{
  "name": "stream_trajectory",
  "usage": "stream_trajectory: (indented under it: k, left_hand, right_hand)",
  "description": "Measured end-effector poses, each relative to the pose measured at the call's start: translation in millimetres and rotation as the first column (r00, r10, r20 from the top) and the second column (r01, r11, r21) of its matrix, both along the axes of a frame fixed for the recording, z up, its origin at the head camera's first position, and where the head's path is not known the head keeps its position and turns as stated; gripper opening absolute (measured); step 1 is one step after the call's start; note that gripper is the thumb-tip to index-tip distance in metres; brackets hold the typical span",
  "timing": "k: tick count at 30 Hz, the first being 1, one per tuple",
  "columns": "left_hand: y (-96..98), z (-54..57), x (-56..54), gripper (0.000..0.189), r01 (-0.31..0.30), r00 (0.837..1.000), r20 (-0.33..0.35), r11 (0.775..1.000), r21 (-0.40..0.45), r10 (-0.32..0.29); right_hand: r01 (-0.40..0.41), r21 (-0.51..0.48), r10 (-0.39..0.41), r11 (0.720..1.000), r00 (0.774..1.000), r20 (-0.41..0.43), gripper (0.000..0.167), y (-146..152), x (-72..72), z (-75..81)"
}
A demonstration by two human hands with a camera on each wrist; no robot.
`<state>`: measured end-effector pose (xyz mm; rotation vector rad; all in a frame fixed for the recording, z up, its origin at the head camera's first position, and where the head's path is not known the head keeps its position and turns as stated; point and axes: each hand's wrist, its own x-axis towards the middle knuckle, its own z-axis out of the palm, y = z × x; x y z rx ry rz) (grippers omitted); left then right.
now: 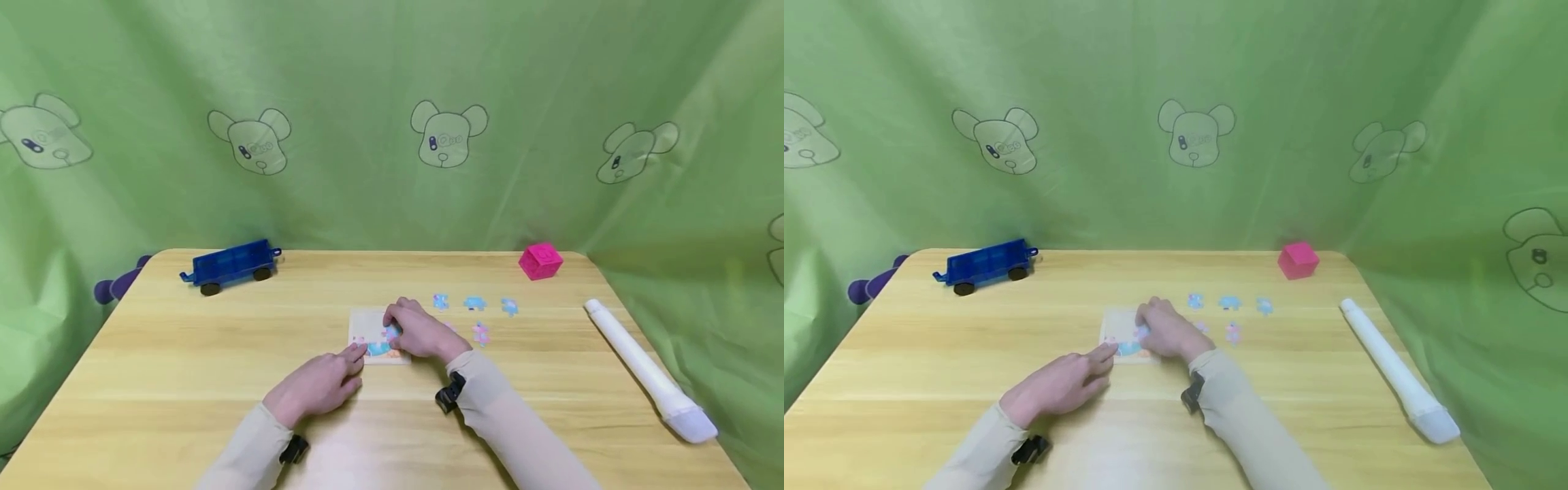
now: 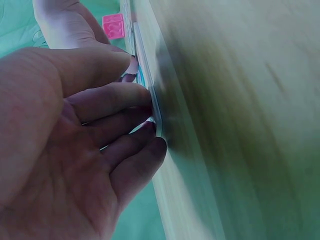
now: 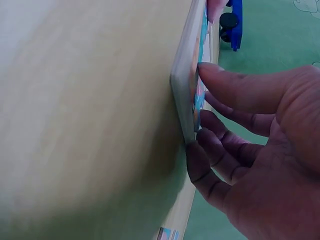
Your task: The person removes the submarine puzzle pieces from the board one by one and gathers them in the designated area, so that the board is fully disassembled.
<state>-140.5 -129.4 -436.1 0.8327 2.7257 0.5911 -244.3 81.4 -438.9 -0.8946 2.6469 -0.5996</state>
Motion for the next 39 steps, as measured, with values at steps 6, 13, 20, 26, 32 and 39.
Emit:
stream_trajectory:
  k: [6, 13, 20, 26, 32, 39]
  left_hand:
    - [0.5, -1.7, 1.4, 0.045, -0.012, 1.000, 0.001, 1.000, -0.013, 0.012]
    - [3.5, -1.3, 1.3, 0.045, -0.003, 1.000, 0.000, 1.000, -0.012, 0.003]
    - [5.5, -1.4, 2.4, 0.044, -0.023, 1.000, 0.014, 1.000, 0.009, 0.023]
    - [5.4, -0.3, 3.0, 0.044, -0.032, 0.999, 0.005, 0.999, 0.014, 0.031]
    - [4.9, 0.5, 3.0, 0.045, -0.025, 1.000, 0.001, 1.000, 0.004, 0.025]
    - [4.4, 1.1, 4.0, 0.045, -0.022, 1.000, 0.013, 0.999, 0.027, 0.022]
  right_hand:
    - [-0.006, 0.007, 0.006, 1.000, 1.000, -0.016, 0.029, -1, 3.6, 1.4]
    - [0.010, 0.018, -0.009, 1.000, 0.999, -0.035, 0.029, 4, 6.7, -0.9]
    - [-0.011, -0.037, 0.009, 0.999, 0.999, -0.048, 0.027, 7, 7.4, -1.8]
    - [-0.023, -0.063, 0.021, 0.998, 0.999, -0.043, 0.026, 8, 4.8, 1.2]
    - [-0.022, -0.085, 0.021, 0.996, 1.000, -0.019, 0.021, 8, 1.0, 2.3]
    - [-0.044, -0.202, 0.046, 0.978, 0.999, 0.000, 0.015, 13, -0.1, 6.7]
